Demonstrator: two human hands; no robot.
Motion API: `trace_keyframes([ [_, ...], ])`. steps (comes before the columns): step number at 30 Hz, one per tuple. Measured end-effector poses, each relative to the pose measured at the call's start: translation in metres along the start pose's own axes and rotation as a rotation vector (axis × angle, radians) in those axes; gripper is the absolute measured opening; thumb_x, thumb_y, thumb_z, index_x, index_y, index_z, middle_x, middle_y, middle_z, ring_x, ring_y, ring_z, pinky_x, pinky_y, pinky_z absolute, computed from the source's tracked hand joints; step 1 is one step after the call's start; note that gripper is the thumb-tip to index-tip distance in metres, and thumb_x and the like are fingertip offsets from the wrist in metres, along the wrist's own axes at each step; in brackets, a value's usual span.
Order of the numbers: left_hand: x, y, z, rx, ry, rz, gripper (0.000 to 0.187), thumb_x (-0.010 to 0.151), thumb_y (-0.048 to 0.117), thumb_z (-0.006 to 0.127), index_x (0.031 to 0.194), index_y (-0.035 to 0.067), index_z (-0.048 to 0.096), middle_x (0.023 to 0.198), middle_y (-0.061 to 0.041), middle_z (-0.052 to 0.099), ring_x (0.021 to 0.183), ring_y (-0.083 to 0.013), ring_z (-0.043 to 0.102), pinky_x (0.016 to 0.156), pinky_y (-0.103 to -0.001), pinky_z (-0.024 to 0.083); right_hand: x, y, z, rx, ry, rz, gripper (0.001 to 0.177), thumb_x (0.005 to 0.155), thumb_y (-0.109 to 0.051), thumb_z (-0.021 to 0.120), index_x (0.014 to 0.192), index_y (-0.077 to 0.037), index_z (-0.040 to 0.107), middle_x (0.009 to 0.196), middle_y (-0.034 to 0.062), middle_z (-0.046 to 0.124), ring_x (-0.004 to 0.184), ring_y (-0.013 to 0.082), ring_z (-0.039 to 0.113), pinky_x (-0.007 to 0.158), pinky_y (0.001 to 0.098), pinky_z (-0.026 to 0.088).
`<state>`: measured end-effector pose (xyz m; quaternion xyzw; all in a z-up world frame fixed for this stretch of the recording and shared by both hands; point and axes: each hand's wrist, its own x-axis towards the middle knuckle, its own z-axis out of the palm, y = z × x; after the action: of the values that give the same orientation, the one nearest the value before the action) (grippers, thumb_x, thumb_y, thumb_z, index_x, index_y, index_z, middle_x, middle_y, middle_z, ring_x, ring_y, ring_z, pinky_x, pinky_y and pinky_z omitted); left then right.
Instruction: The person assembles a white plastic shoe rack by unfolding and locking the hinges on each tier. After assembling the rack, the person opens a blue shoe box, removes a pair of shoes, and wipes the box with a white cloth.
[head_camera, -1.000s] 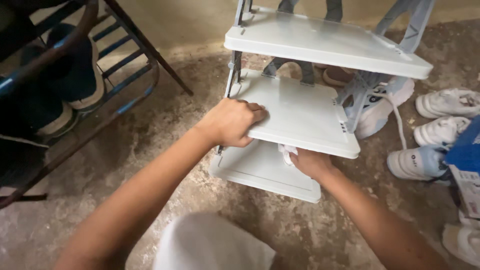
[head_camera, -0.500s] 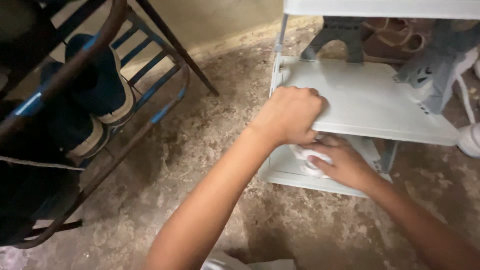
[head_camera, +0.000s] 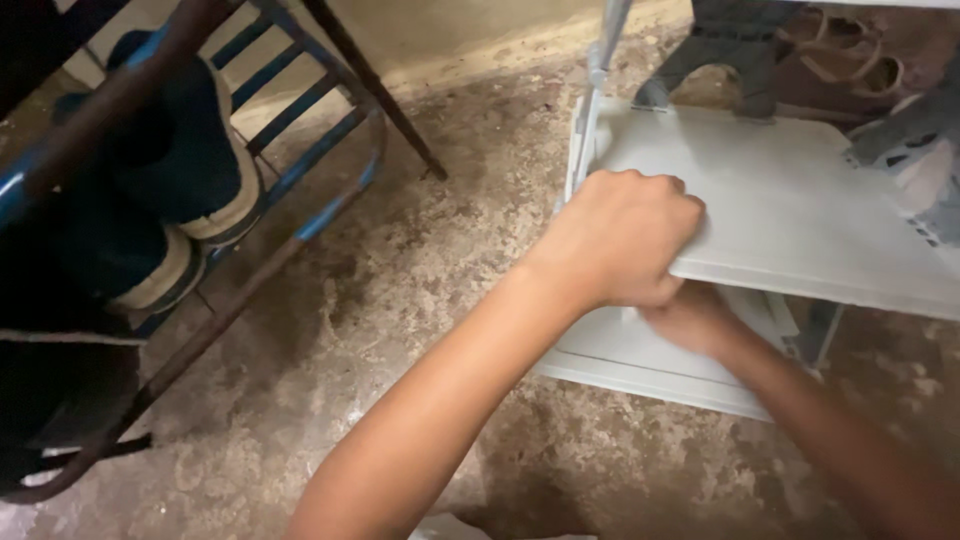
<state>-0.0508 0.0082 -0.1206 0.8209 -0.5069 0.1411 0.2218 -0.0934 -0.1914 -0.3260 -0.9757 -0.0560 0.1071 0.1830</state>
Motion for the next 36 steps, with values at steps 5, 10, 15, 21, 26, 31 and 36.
trace_keyframes([
  [5, -0.001, 0.0, -0.004, -0.008, -0.003, -0.015, 0.024, 0.054, 0.024, 0.077, 0.067, 0.006, 0.07, 0.073, -0.017, 0.07, 0.071, -0.0385, 0.071, 0.063, -0.048, 0.057, -0.068, -0.029, -0.036, 0.329, 0.017, -0.286, 0.037, 0.092, -0.03, 0.066, 0.124, -0.012, 0.07, 0.128, 0.0155, 0.065, 0.119, 0.0322, 0.061, 0.1, 0.0438, 0.048],
  [10, 0.0, 0.002, -0.003, 0.018, -0.029, -0.038, 0.022, 0.055, 0.022, 0.076, 0.07, 0.007, 0.072, 0.075, -0.016, 0.071, 0.075, -0.0379, 0.072, 0.065, -0.047, 0.058, -0.049, 0.045, -0.025, -0.056, 0.127, 0.048, 0.046, 0.098, -0.041, 0.058, 0.136, -0.016, 0.062, 0.136, 0.0146, 0.062, 0.126, 0.033, 0.06, 0.11, 0.045, 0.044],
  [15, -0.002, 0.003, -0.001, 0.021, -0.029, -0.081, 0.025, 0.055, 0.026, 0.076, 0.071, 0.007, 0.072, 0.077, -0.017, 0.072, 0.074, -0.0383, 0.071, 0.066, -0.048, 0.057, 0.025, 0.02, 0.005, 0.206, 0.417, -0.122, 0.059, 0.081, -0.034, 0.072, 0.131, -0.006, 0.057, 0.128, 0.0181, 0.062, 0.119, 0.0362, 0.059, 0.095, 0.0499, 0.046],
  [21, -0.001, 0.001, -0.001, -0.003, -0.031, -0.099, 0.031, 0.056, 0.027, 0.074, 0.073, 0.002, 0.071, 0.078, -0.02, 0.073, 0.079, -0.0382, 0.072, 0.069, -0.047, 0.06, -0.044, -0.061, -0.026, 0.159, 0.081, -0.337, 0.036, 0.093, -0.027, 0.064, 0.125, -0.012, 0.069, 0.124, 0.0114, 0.072, 0.113, 0.0287, 0.068, 0.098, 0.0436, 0.05],
  [26, 0.002, 0.001, -0.005, -0.046, -0.18, -0.171, 0.031, 0.065, 0.033, 0.075, 0.074, 0.004, 0.074, 0.081, -0.021, 0.073, 0.083, -0.0385, 0.073, 0.076, -0.047, 0.059, -0.079, -0.013, -0.047, 0.2, 0.034, -0.248, 0.034, 0.092, -0.03, 0.063, 0.121, -0.019, 0.075, 0.131, 0.0076, 0.072, 0.12, 0.0279, 0.066, 0.102, 0.0431, 0.048],
  [31, 0.003, 0.0, -0.001, -0.018, -0.054, -0.129, 0.034, 0.056, 0.032, 0.079, 0.072, 0.003, 0.074, 0.08, -0.022, 0.072, 0.08, -0.0404, 0.071, 0.073, -0.048, 0.058, -0.015, 0.036, -0.007, -0.202, 0.084, 0.022, 0.044, 0.099, -0.045, 0.063, 0.134, -0.017, 0.066, 0.131, 0.0112, 0.068, 0.125, 0.03, 0.061, 0.109, 0.0419, 0.048],
  [36, 0.002, -0.013, 0.031, -0.049, 0.174, 0.009, 0.031, 0.055, 0.027, 0.079, 0.076, 0.005, 0.073, 0.08, -0.02, 0.073, 0.078, -0.0408, 0.072, 0.07, -0.05, 0.058, 0.031, 0.033, 0.008, 0.41, 0.17, -0.32, 0.053, 0.094, -0.039, 0.068, 0.135, -0.007, 0.058, 0.14, 0.0122, 0.058, 0.129, 0.0248, 0.055, 0.107, 0.0413, 0.044],
])
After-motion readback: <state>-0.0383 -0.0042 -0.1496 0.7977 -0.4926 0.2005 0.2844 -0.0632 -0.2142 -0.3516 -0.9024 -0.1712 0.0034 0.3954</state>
